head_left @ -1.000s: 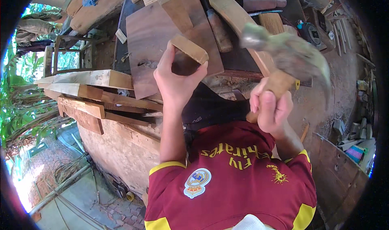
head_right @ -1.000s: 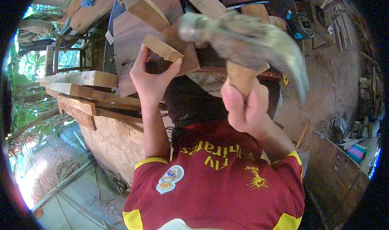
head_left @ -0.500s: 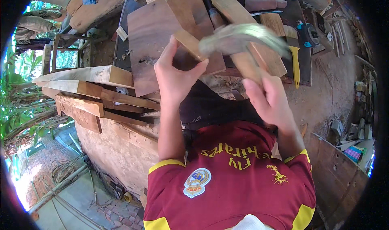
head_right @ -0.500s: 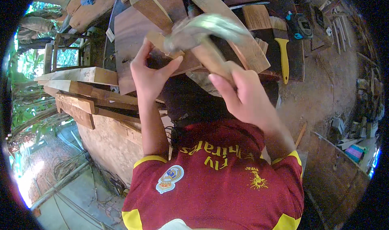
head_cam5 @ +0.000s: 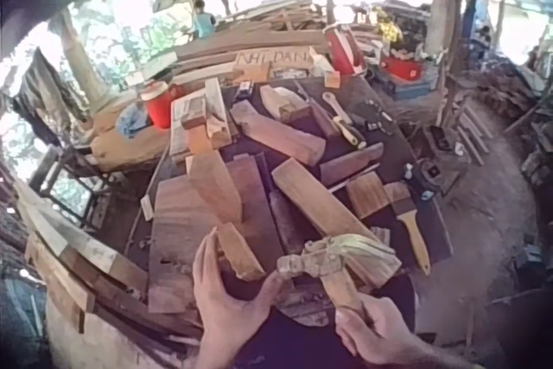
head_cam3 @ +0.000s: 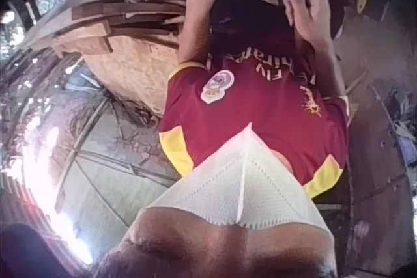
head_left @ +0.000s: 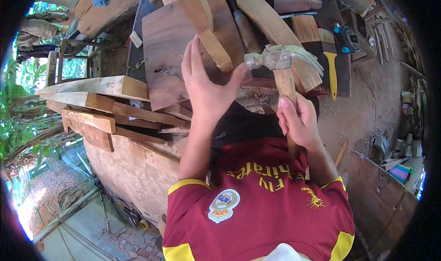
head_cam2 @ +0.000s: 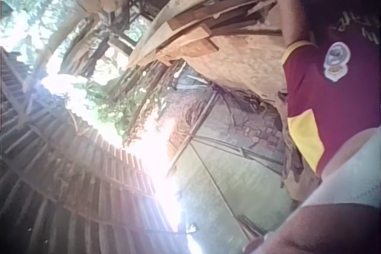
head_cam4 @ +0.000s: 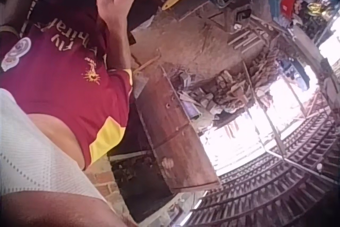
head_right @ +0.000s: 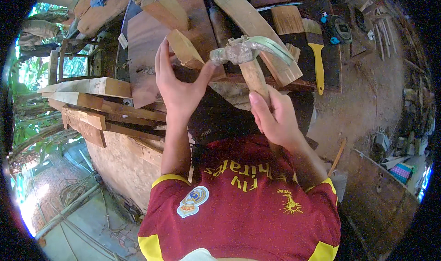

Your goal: The person uses a hammer to drive nails into small wooden blocks, joining them together. They handle the wood pieces and hammer repeatedly, occasionally using a screwdriver to adjust a nail. The task involves assembling small wooden components on a cluttered workbench.

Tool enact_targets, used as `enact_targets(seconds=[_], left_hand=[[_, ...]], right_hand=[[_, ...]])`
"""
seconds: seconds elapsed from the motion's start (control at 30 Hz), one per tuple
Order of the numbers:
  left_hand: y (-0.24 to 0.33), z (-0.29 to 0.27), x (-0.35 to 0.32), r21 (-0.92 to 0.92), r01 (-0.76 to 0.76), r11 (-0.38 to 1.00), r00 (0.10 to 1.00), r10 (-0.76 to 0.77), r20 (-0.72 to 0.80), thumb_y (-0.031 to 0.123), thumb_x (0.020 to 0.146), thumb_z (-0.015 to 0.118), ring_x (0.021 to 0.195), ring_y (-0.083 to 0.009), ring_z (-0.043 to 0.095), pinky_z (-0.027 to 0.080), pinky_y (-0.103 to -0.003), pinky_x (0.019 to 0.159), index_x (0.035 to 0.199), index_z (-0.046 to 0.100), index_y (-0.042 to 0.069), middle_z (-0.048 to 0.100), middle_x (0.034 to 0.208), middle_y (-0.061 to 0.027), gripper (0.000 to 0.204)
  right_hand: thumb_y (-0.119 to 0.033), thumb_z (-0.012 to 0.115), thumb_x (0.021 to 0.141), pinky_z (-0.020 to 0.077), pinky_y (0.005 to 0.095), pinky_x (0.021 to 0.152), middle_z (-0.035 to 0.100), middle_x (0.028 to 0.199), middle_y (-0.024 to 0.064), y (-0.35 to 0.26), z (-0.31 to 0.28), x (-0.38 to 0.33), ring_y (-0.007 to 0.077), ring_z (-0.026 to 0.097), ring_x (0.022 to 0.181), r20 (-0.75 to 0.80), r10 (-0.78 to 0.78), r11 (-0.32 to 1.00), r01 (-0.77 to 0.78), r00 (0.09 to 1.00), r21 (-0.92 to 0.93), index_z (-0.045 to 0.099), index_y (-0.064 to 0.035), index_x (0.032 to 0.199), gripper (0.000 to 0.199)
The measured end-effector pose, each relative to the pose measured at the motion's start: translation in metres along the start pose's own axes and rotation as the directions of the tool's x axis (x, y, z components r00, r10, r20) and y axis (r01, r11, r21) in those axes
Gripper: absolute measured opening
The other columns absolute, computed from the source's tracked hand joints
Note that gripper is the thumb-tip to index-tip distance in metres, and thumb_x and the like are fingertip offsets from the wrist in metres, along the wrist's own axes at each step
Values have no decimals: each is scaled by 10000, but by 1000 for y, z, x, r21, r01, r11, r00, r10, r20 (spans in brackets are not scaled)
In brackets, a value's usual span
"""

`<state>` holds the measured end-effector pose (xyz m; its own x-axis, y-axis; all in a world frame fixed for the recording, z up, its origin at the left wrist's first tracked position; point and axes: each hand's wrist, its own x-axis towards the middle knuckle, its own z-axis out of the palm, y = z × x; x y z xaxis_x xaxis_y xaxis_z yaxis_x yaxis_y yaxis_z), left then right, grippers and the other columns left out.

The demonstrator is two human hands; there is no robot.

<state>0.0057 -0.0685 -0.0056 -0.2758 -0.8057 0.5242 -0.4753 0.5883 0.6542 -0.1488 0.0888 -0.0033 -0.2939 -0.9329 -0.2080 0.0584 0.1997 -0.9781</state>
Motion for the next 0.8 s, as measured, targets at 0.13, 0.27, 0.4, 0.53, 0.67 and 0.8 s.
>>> enact_targets(seconds=[0.13, 0.27, 0.4, 0.53, 0.67, 0.8], left_hand=[[-9, -5, -10, -146, 126, 981, 992, -127, 0, 99, 724, 795, 1007, -300, 666, 515, -380, 895, 1285, 542, -61, 664, 1117, -222, 636], [-7, -20, -6, -290, 205, 935, 979, -198, 51, 38, 812, 742, 884, -156, 687, 538, -287, 790, 1124, 648, -66, 724, 966, -159, 342], [-7, -21, -3, -244, 176, 954, 984, -174, 32, 85, 822, 778, 849, -131, 679, 539, -279, 759, 1088, 666, -53, 727, 934, -136, 320], [-14, -16, -4, -234, 149, 961, 989, -143, 39, 102, 812, 797, 791, -124, 679, 536, -274, 710, 1056, 681, -32, 728, 880, -116, 302], [-15, -14, -3, -209, 82, 975, 997, -80, 14, 107, 809, 797, 767, -150, 688, 532, -272, 696, 1041, 687, -17, 723, 864, -120, 285], [-16, -11, -4, -200, 66, 978, 998, -63, 23, 119, 797, 801, 729, -223, 679, 525, -302, 672, 1029, 692, 1, 716, 870, -132, 282]], right_hand=[[-256, 513, 1036, 351, 221, 410, 515, 589, -39, 4, 0, -2, 38, 457, 442, 8, 59, 997, -59, 998, 40, 530, -46, 871, 268], [-238, 543, 1021, 366, 257, 452, 526, 591, -3, 2, -5, 0, 67, 457, 476, -38, -7, 995, 3, 999, -98, 543, -24, 865, 265], [-209, 588, 993, 376, 293, 491, 522, 586, 36, -11, -10, 8, 106, 462, 511, -37, -185, 938, 166, 982, -305, 557, -2, 861, 247], [-190, 507, 1019, 379, 247, 467, 528, 636, 37, -28, -13, 12, 87, 480, 510, -51, -391, 878, 355, 919, -321, 532, 2, 890, 232], [-243, 438, 1052, 386, 230, 481, 506, 670, 44, -44, -6, 22, 91, 475, 533, -117, -541, 841, 535, 833, -78, 502, 10, 923, 292], [-218, 529, 1018, 402, 314, 494, 536, 655, 85, -30, 6, 30, 134, 528, 546, -135, -484, 864, 447, 865, -233, 538, 6, 922, 244]])
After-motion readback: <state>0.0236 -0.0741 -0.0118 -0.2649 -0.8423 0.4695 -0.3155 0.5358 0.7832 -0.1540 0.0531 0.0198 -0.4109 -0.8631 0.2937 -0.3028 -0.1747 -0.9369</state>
